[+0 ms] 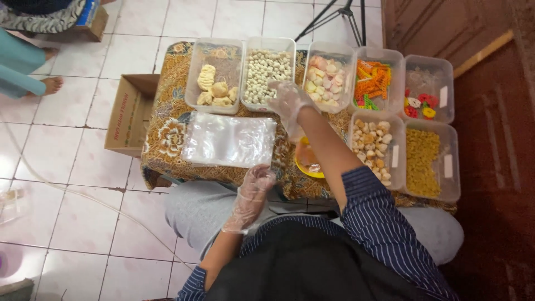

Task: Packing various types of snacks from multiple containers into a small plastic bag.

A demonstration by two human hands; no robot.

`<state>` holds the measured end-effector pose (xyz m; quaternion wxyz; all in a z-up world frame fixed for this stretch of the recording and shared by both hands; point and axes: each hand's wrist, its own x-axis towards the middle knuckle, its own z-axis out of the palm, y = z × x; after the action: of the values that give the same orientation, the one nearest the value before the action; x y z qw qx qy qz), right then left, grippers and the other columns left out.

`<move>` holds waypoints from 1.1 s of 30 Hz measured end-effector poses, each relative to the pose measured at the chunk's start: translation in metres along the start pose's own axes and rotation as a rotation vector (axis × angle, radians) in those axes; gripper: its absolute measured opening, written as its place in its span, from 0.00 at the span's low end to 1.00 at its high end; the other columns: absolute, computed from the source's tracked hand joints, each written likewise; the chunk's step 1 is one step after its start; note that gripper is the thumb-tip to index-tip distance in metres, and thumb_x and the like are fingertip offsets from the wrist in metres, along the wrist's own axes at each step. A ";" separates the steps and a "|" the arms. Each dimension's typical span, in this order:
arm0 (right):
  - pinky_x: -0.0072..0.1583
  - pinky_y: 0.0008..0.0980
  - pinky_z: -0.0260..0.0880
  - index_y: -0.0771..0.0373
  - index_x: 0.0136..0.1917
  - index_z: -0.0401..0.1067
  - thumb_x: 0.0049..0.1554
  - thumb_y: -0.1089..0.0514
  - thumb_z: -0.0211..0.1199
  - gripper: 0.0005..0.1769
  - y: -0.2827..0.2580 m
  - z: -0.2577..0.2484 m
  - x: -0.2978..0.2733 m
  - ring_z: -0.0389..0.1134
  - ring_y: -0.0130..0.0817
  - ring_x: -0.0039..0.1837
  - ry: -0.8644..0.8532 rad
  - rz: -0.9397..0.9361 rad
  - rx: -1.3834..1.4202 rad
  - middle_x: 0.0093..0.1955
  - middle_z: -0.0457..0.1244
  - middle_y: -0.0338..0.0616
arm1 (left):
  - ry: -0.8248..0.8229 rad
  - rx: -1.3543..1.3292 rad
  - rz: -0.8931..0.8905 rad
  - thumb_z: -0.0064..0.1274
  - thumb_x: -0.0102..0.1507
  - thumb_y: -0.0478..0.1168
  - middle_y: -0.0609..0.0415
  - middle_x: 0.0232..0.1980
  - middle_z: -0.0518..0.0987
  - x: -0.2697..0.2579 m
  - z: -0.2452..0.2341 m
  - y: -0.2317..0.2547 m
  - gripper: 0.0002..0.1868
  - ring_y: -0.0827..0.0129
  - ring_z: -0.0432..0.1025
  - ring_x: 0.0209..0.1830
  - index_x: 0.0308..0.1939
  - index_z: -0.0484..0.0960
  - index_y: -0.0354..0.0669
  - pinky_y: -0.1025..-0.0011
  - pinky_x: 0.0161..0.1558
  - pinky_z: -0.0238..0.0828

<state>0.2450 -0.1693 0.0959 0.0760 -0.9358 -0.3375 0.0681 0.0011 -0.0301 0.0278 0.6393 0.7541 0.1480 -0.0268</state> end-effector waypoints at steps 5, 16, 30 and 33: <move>0.68 0.49 0.68 0.64 0.57 0.79 0.54 0.52 0.55 0.23 0.006 0.008 0.070 0.68 0.51 0.66 -0.457 0.112 -0.160 0.59 0.70 0.53 | -0.081 -0.200 0.253 0.55 0.65 0.35 0.53 0.42 0.79 -0.001 -0.025 0.003 0.26 0.72 0.73 0.41 0.68 0.71 0.44 0.69 0.54 0.70; 0.59 0.38 0.71 0.57 0.51 0.77 0.60 0.45 0.58 0.17 -0.034 -0.020 0.044 0.70 0.39 0.55 -0.063 0.003 0.261 0.48 0.69 0.43 | 0.096 0.176 -0.119 0.55 0.61 0.54 0.59 0.54 0.80 0.018 -0.025 -0.007 0.16 0.53 0.77 0.53 0.54 0.81 0.71 0.59 0.58 0.73; 0.46 0.30 0.74 0.63 0.43 0.77 0.58 0.58 0.69 0.06 -0.089 -0.032 -0.117 0.72 0.35 0.44 0.140 -0.274 1.138 0.40 0.69 0.46 | -0.028 0.042 0.288 0.56 0.66 0.44 0.35 0.54 0.79 -0.005 -0.014 0.031 0.25 0.41 0.74 0.57 0.63 0.70 0.36 0.48 0.56 0.70; 0.60 0.35 0.72 0.63 0.46 0.74 0.61 0.61 0.61 0.04 -0.088 -0.068 -0.140 0.69 0.33 0.48 0.042 -0.298 1.069 0.42 0.66 0.45 | -0.015 -0.047 0.250 0.58 0.65 0.40 0.38 0.48 0.80 -0.014 -0.006 0.043 0.22 0.49 0.77 0.48 0.60 0.73 0.37 0.51 0.53 0.75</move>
<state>0.0953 -0.1988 0.1894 0.5559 -0.7100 -0.3832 0.2000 -0.0016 -0.0331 0.0734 0.6563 0.7512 0.0485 0.0509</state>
